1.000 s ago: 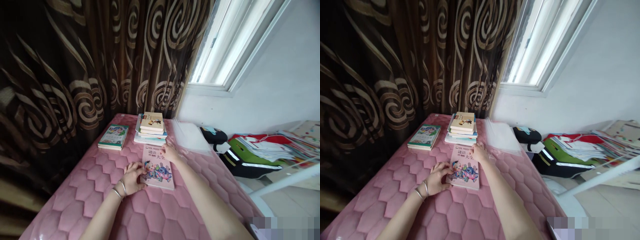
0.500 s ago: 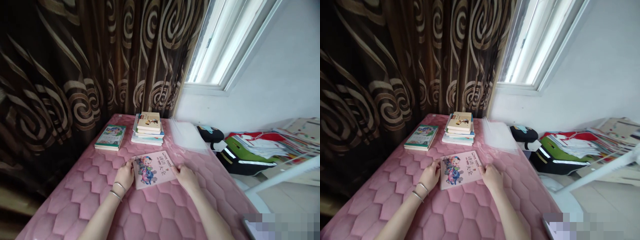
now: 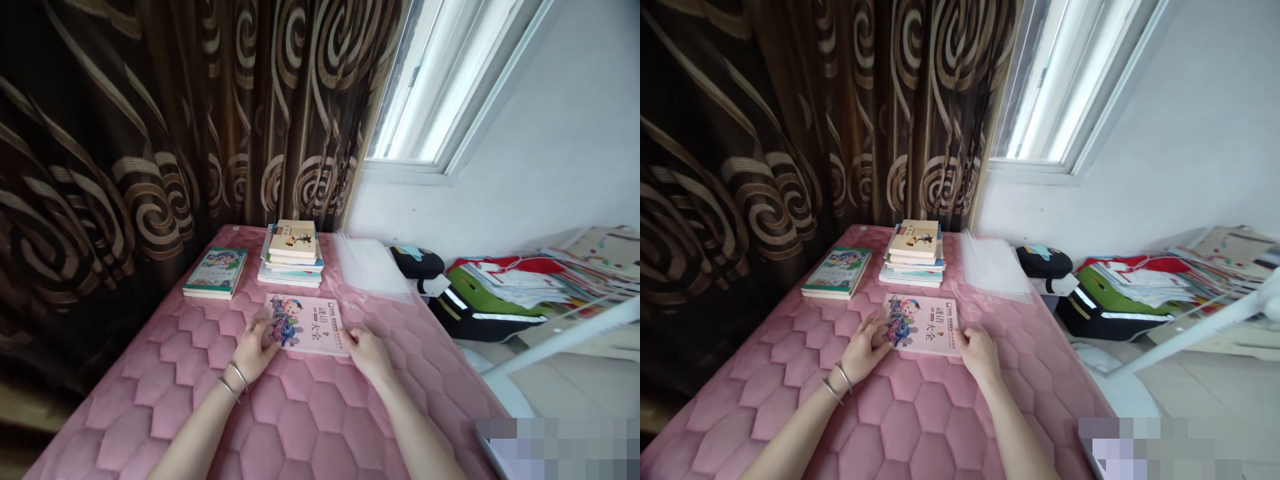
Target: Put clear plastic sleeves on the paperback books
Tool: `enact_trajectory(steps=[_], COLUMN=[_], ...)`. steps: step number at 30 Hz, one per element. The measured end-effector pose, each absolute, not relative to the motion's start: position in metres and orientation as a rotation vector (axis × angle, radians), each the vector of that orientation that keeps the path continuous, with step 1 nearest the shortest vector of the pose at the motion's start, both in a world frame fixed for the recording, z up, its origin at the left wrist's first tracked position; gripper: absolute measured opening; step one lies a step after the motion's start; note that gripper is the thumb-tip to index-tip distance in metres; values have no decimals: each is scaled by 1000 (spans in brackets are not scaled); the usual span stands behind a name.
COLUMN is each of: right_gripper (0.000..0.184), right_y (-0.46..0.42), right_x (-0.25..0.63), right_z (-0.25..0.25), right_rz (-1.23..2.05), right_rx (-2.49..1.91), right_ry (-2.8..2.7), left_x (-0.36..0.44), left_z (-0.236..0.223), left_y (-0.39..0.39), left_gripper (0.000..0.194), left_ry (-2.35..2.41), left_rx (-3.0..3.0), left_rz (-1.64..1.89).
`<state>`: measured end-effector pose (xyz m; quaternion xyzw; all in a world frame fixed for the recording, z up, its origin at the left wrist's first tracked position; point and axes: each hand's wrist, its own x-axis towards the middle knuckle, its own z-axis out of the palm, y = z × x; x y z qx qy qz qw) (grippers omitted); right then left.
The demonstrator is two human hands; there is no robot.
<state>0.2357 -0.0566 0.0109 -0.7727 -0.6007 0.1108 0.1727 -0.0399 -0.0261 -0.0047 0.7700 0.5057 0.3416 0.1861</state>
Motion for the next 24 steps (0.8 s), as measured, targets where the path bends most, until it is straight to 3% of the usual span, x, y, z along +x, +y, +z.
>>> enact_trajectory(steps=[4, 10, 17, 24], right_gripper=[34, 33, 8, 7], right_y=[-56, -57, -71, -76], right_x=[235, 237, 217, 171], right_z=[10, 15, 42, 21], right_rz=[283, 241, 167, 107], right_rx=[-2186, -2202, -1861, -1658], right_ry=[-1718, -1769, -1948, -2046], left_x=[-37, -35, -32, -13], left_z=[1, 3, 5, 12], left_y=[-31, -31, -39, -47], left_gripper=[50, 43, 35, 24], left_ry=[1456, 1505, 1525, 1433], left_rx=[2194, 2156, 2289, 2495], left_rz=[851, 806, 826, 767])
